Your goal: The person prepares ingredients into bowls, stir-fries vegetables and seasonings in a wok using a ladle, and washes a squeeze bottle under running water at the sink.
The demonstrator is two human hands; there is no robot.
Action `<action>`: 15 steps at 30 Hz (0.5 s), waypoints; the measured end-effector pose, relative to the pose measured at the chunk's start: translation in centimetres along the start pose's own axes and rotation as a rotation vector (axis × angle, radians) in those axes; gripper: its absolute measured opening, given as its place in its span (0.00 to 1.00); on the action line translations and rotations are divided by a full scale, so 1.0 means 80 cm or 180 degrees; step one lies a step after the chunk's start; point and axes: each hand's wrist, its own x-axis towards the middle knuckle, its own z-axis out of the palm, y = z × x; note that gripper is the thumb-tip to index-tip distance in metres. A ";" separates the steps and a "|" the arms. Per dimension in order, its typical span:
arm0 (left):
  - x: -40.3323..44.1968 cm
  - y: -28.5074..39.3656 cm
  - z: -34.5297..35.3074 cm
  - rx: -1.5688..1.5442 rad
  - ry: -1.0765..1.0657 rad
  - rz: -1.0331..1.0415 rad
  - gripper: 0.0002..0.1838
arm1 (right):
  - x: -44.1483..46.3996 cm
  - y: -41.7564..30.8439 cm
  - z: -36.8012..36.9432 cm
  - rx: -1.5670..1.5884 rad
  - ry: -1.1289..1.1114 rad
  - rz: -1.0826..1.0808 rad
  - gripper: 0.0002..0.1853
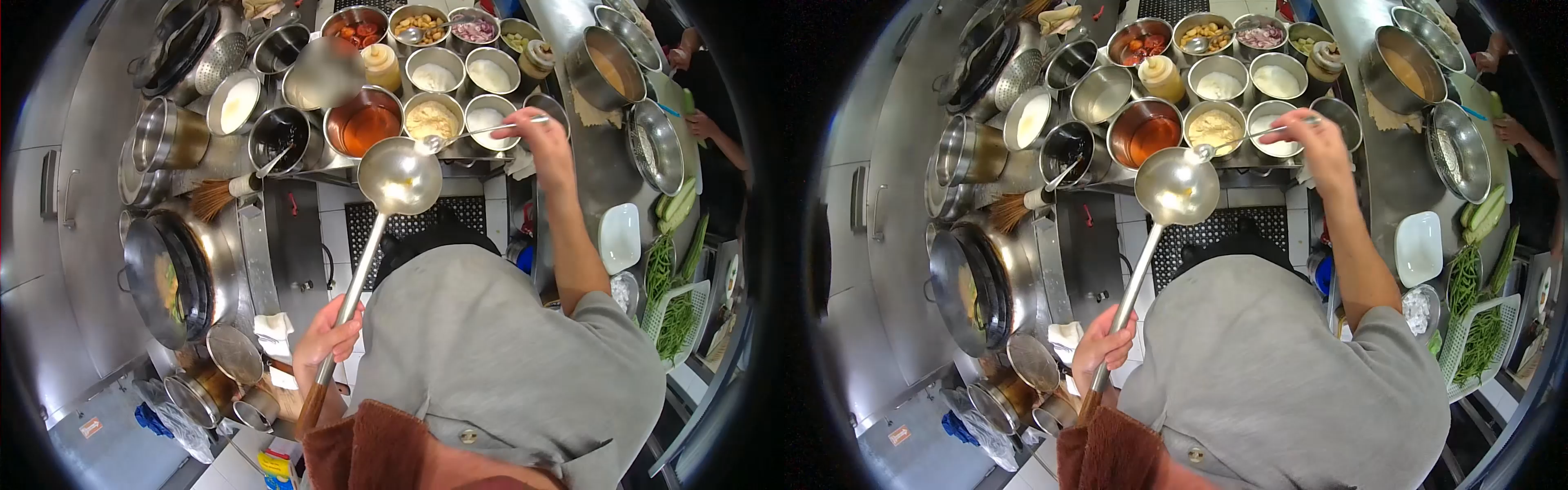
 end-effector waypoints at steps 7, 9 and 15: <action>-0.003 -0.006 -0.005 0.0077 0.0063 -0.0064 0.12 | 0.028 0.025 0.021 -0.0307 0.0488 -0.0605 0.13; -0.009 -0.007 -0.004 0.0099 0.0070 -0.0079 0.12 | 0.074 0.063 0.008 -0.0833 0.0650 -0.0456 0.14; -0.025 -0.018 -0.006 0.0030 0.0344 -0.0050 0.13 | 0.156 0.123 0.045 -0.1421 0.0877 -0.0714 0.16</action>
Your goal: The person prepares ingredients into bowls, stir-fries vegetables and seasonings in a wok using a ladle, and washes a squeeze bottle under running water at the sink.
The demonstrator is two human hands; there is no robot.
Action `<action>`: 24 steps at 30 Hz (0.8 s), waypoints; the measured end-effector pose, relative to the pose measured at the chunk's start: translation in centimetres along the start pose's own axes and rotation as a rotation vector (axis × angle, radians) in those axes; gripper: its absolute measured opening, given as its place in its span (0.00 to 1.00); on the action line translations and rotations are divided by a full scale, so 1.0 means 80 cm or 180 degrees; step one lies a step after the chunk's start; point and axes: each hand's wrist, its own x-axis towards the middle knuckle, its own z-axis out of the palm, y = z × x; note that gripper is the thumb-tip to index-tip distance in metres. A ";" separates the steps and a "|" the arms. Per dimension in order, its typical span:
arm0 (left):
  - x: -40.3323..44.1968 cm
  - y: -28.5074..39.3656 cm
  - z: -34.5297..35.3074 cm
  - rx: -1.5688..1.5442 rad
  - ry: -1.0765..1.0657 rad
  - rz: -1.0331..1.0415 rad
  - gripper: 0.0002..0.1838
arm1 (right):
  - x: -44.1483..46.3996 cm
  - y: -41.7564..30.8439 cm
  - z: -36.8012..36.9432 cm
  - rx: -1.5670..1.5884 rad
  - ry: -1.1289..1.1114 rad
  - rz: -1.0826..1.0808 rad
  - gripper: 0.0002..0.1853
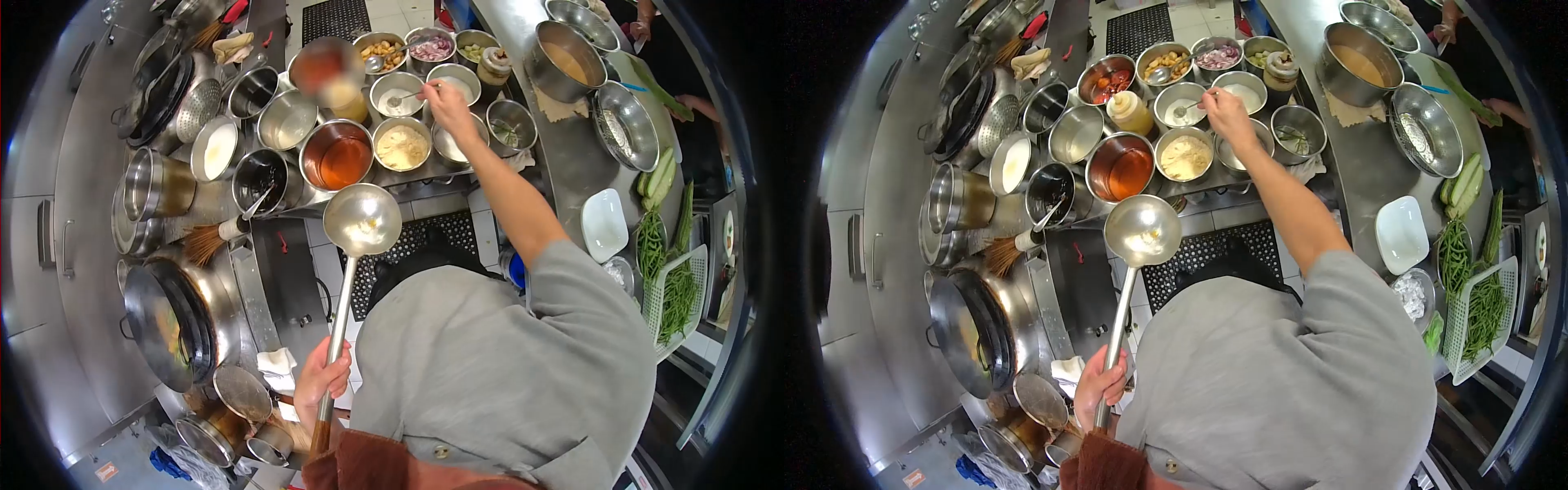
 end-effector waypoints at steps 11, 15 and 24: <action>-0.011 -0.016 0.003 -0.0352 0.0187 0.0147 0.15 | 0.014 0.031 0.026 0.0090 0.0182 0.0271 0.18; -0.011 -0.015 0.002 -0.0361 0.0171 0.0122 0.16 | 0.013 0.026 0.020 0.0082 0.0167 0.0324 0.18; -0.004 -0.003 0.007 -0.0191 0.0088 0.0032 0.15 | -0.001 0.001 -0.047 0.0761 0.0187 0.0691 0.17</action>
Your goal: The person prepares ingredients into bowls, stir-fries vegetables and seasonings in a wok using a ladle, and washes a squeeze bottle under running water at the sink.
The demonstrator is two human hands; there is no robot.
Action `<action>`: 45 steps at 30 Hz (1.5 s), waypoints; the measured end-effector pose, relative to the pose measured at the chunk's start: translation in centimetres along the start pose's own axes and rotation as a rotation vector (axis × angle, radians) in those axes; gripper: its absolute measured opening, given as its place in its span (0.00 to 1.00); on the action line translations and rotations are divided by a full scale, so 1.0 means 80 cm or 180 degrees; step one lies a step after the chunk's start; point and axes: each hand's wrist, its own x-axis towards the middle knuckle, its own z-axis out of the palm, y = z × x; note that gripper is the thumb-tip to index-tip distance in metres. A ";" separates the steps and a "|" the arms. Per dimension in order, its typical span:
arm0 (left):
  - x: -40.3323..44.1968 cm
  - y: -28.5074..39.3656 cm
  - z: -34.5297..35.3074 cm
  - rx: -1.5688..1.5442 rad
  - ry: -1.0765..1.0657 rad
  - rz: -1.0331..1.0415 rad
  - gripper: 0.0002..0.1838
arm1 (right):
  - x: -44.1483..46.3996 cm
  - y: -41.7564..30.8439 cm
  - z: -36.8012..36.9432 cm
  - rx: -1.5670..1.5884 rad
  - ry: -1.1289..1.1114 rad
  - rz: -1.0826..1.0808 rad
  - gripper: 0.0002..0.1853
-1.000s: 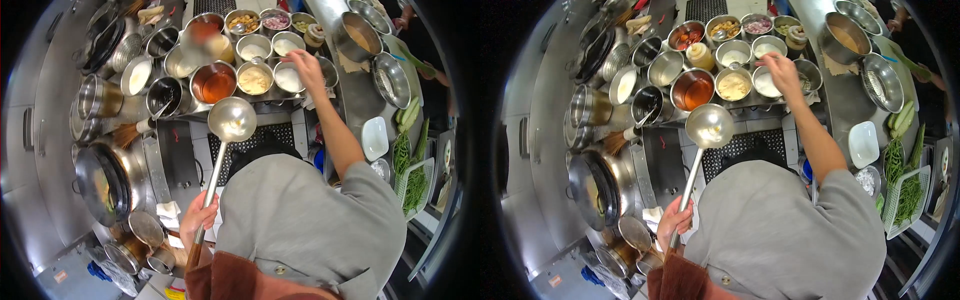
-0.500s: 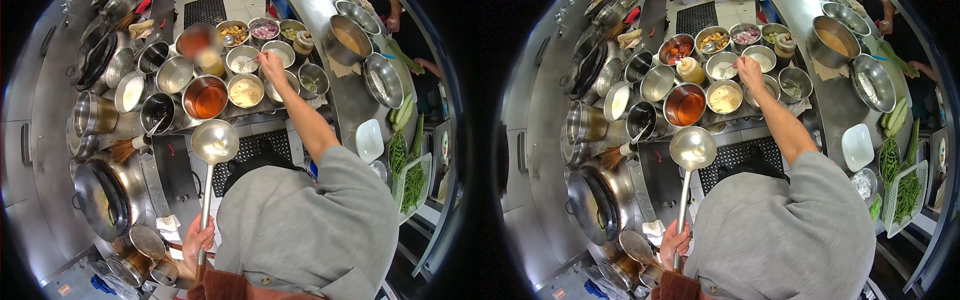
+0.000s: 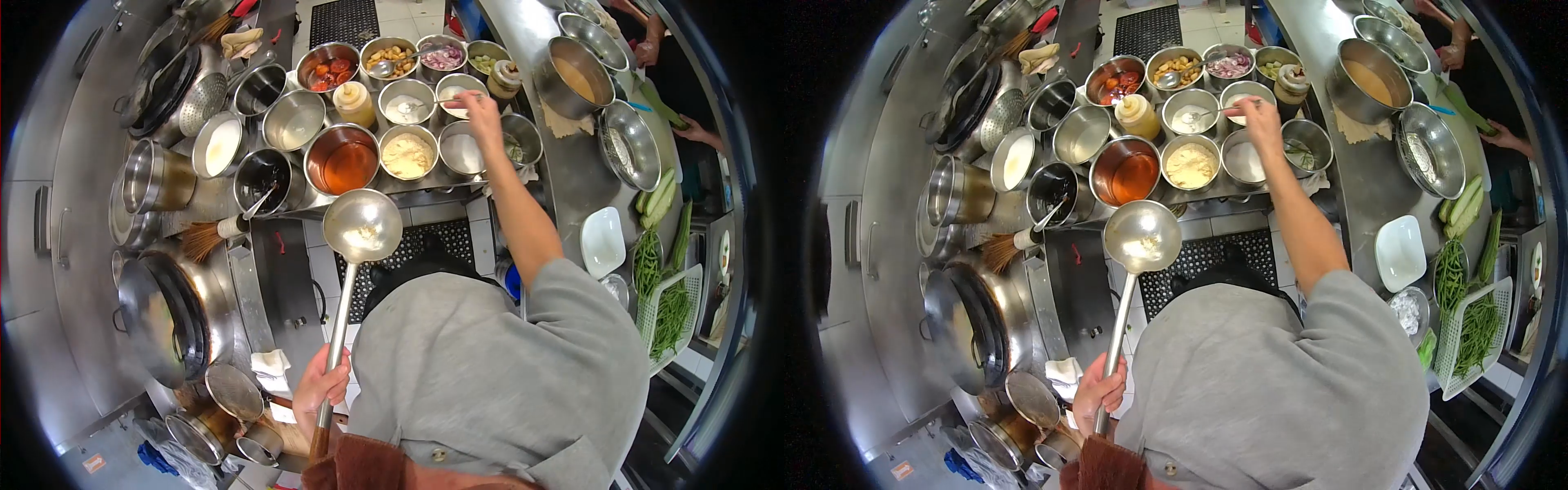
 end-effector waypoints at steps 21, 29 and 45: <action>0.024 0.022 0.000 0.0373 -0.0351 -0.0168 0.11 | -0.100 -0.011 -0.010 -0.0767 -0.0743 -0.0235 0.16; 0.020 0.017 0.000 0.0274 -0.0227 -0.0127 0.11 | -0.102 -0.030 -0.008 -0.0972 -0.0881 -0.0222 0.16; 0.028 0.023 0.000 0.0310 -0.0301 -0.0124 0.11 | -0.096 0.022 -0.018 -0.0150 -0.0676 -0.0048 0.15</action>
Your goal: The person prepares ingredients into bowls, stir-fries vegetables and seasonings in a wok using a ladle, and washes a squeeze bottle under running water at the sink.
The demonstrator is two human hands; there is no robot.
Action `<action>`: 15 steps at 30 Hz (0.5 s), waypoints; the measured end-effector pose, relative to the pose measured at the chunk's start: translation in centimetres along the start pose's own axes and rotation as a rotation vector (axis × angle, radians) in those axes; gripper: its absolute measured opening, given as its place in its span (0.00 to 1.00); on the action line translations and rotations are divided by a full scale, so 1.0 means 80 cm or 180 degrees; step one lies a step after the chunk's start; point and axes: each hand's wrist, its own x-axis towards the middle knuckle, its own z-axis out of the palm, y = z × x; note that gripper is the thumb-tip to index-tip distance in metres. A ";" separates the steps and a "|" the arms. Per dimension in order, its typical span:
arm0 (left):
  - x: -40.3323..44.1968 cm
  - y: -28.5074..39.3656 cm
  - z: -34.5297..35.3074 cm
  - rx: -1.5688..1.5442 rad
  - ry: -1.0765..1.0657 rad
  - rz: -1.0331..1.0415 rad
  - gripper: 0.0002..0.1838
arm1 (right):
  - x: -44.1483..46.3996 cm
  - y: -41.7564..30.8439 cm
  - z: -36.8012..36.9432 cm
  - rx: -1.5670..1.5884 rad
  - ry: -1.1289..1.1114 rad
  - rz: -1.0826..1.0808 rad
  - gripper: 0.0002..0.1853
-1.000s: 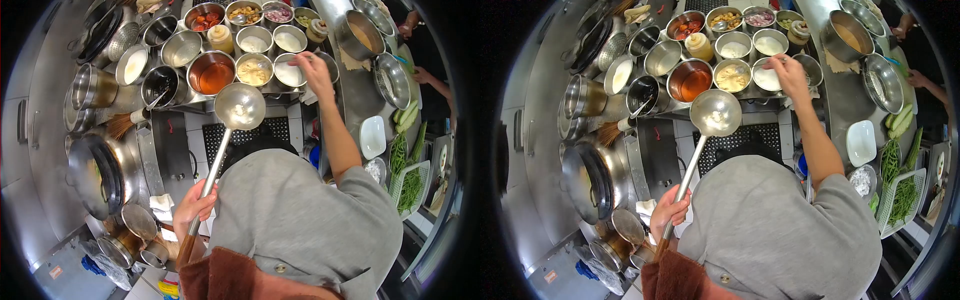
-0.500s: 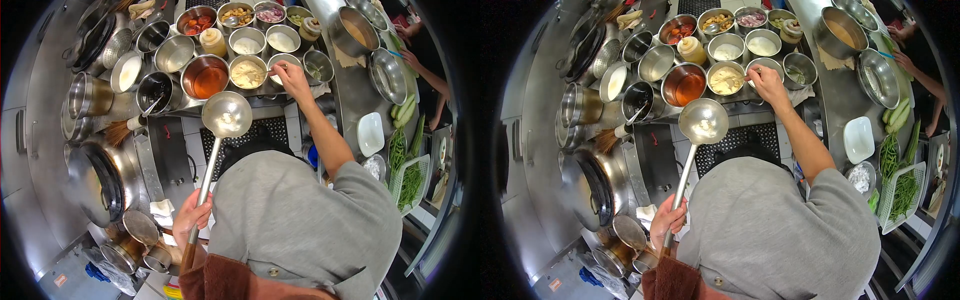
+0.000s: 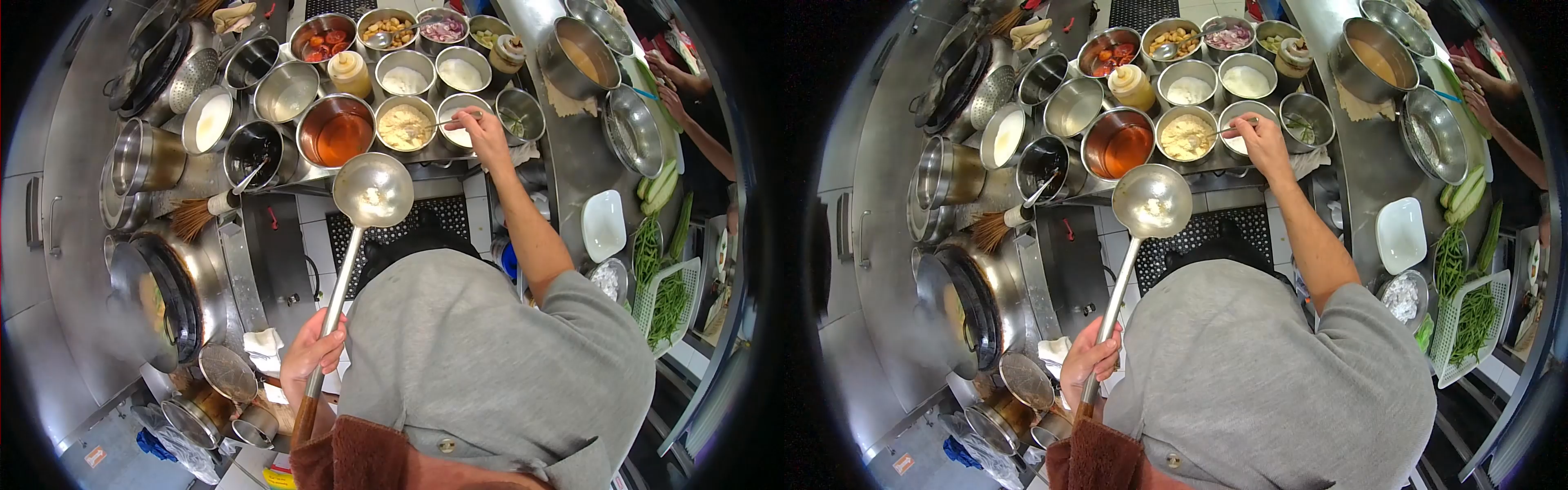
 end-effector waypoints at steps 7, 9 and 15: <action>0.003 -0.002 0.001 -0.0046 -0.0040 0.0013 0.11 | -0.001 -0.002 -0.004 -0.0063 0.0088 0.0092 0.15; 0.005 -0.001 0.002 -0.0028 -0.0043 -0.0003 0.11 | -0.002 -0.007 0.000 -0.0270 0.0048 0.0112 0.16; 0.005 -0.004 0.002 -0.0058 -0.0067 -0.0002 0.11 | 0.000 0.002 -0.010 0.0222 0.0040 0.0114 0.16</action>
